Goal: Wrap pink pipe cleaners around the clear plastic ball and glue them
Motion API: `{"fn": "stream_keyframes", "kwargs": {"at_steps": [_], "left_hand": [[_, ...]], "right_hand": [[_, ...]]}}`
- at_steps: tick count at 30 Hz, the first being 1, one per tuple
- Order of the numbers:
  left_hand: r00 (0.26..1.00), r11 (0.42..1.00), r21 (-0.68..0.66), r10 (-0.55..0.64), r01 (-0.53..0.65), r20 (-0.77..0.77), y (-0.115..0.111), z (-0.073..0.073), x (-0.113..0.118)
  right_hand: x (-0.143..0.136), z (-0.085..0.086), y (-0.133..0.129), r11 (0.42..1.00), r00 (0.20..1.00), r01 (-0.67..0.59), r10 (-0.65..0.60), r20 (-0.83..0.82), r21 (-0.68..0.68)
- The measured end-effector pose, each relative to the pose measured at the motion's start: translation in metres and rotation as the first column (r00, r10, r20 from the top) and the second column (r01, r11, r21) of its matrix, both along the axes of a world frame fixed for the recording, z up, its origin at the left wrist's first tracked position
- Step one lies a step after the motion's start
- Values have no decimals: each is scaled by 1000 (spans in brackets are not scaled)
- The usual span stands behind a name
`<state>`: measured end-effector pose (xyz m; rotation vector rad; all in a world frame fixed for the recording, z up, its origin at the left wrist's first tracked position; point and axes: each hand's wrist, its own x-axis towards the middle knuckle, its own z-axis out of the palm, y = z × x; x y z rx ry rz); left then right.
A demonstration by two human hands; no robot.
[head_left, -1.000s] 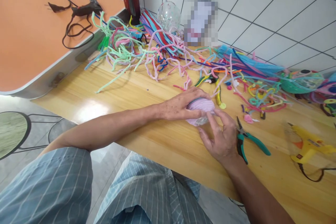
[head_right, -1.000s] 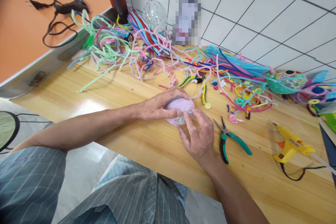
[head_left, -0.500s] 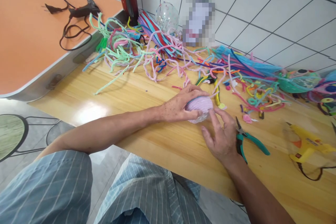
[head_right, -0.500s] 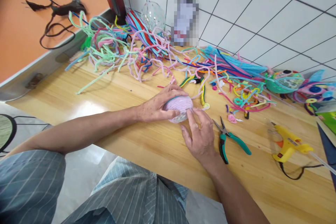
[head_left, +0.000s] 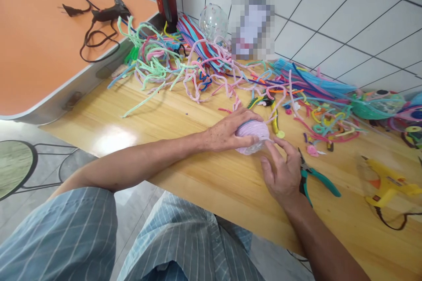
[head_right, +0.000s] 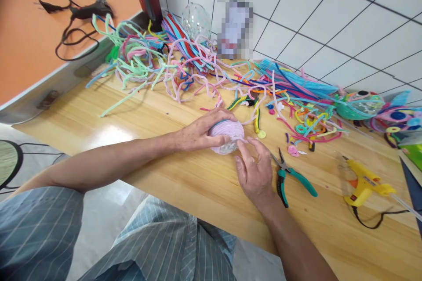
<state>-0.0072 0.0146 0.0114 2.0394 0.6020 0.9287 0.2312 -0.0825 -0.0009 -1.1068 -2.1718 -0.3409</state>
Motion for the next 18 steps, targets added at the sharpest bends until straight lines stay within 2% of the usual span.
{"fn": "stream_keyframes", "kwargs": {"at_steps": [7, 12, 18], "left_hand": [[999, 999, 46, 0, -2, 32, 3, -9, 2], [1000, 997, 83, -6, 4, 25, 3, -10, 3], [1000, 997, 80, 8, -9, 14, 1, -10, 3]], "right_hand": [[0, 0, 0, 1000, 1000, -10, 10, -3, -20], [-1, 0, -1, 1000, 1000, 14, -13, 6, -20], [1, 1, 0, 999, 999, -28, 27, -37, -34]]}}
